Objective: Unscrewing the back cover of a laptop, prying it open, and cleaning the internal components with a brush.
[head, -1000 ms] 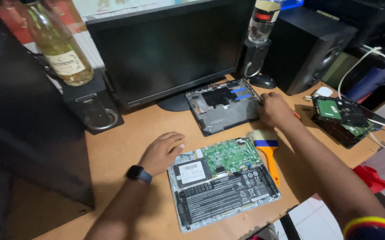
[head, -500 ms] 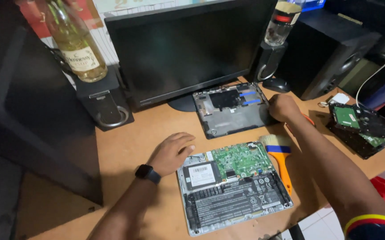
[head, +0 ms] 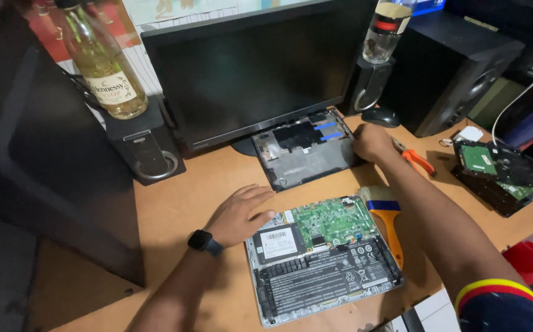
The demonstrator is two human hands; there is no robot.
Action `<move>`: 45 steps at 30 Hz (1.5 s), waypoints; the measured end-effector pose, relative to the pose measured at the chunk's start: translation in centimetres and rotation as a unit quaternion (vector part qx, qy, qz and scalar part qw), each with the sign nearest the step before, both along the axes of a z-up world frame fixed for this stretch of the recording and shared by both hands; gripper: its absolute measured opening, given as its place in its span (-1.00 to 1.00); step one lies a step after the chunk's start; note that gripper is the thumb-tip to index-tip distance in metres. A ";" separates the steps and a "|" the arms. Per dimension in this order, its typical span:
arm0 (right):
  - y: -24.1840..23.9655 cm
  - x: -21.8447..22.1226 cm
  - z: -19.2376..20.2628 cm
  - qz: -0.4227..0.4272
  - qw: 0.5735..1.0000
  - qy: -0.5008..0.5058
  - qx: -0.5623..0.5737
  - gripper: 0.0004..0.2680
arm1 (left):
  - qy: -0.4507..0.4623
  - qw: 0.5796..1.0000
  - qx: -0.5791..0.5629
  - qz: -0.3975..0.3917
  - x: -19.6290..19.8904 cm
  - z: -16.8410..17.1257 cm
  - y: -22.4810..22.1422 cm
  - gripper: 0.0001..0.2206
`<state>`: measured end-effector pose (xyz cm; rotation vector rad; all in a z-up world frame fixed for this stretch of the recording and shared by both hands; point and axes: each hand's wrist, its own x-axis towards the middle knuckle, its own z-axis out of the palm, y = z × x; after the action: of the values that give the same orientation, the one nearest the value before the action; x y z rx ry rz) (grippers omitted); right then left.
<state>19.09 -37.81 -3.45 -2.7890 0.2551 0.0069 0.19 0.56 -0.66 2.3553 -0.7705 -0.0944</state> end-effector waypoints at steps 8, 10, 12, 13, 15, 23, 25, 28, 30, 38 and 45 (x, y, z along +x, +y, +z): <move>1.6 -0.1 0.6 0.042 0.998 -0.034 -0.033 -0.73 | 0.063 0.996 0.068 0.007 -0.3 1.1 -0.6 -0.40; 1.8 -0.1 0.1 0.057 0.996 -0.051 -0.047 -0.74 | 0.062 0.995 0.069 0.021 -0.2 0.6 -0.7 -0.42; 2.0 -0.4 0.4 0.069 0.993 -0.079 -0.060 -0.74 | 0.050 0.996 0.072 0.034 -0.1 0.3 -0.7 -0.44; 2.2 -0.8 0.7 0.074 0.993 -0.076 -0.047 -0.73 | 0.055 0.996 0.048 0.048 0.0 0.1 -0.6 -0.48; 2.9 -0.7 1.1 0.080 0.993 -0.076 -0.032 -0.72 | 0.057 0.996 0.025 0.063 0.8 -1.4 -0.1 -0.51; 4.4 -2.3 1.6 0.100 0.993 -0.057 0.019 -0.68 | -0.061 0.979 -0.022 0.193 0.7 -3.2 -0.4 -0.62; 4.6 -3.3 2.1 0.106 0.993 -0.053 0.023 -0.68 | -0.074 0.976 0.000 0.203 1.4 -4.3 0.0 -0.65; 4.6 -4.9 2.7 0.115 0.991 -0.050 0.048 -0.68 | -0.078 0.973 0.023 0.215 1.6 -4.5 0.2 -0.68; 4.9 -6.2 3.1 0.119 0.989 -0.054 0.069 -0.69 | -0.071 0.973 0.025 0.220 1.2 -3.9 0.4 -0.69; 8.5 -11.0 4.0 0.111 0.986 -0.015 0.122 -0.66 | -0.175 0.930 -0.054 0.318 0.9 -2.9 2.2 -0.83; 7.5 -10.2 2.4 0.139 0.978 -0.044 0.147 -0.64 | -0.229 0.915 0.037 0.330 1.5 -3.4 2.3 -0.80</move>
<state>8.91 -30.28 -1.01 -2.4986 -0.1490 -0.0103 1.66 2.88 -4.02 2.6127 -0.1260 0.7488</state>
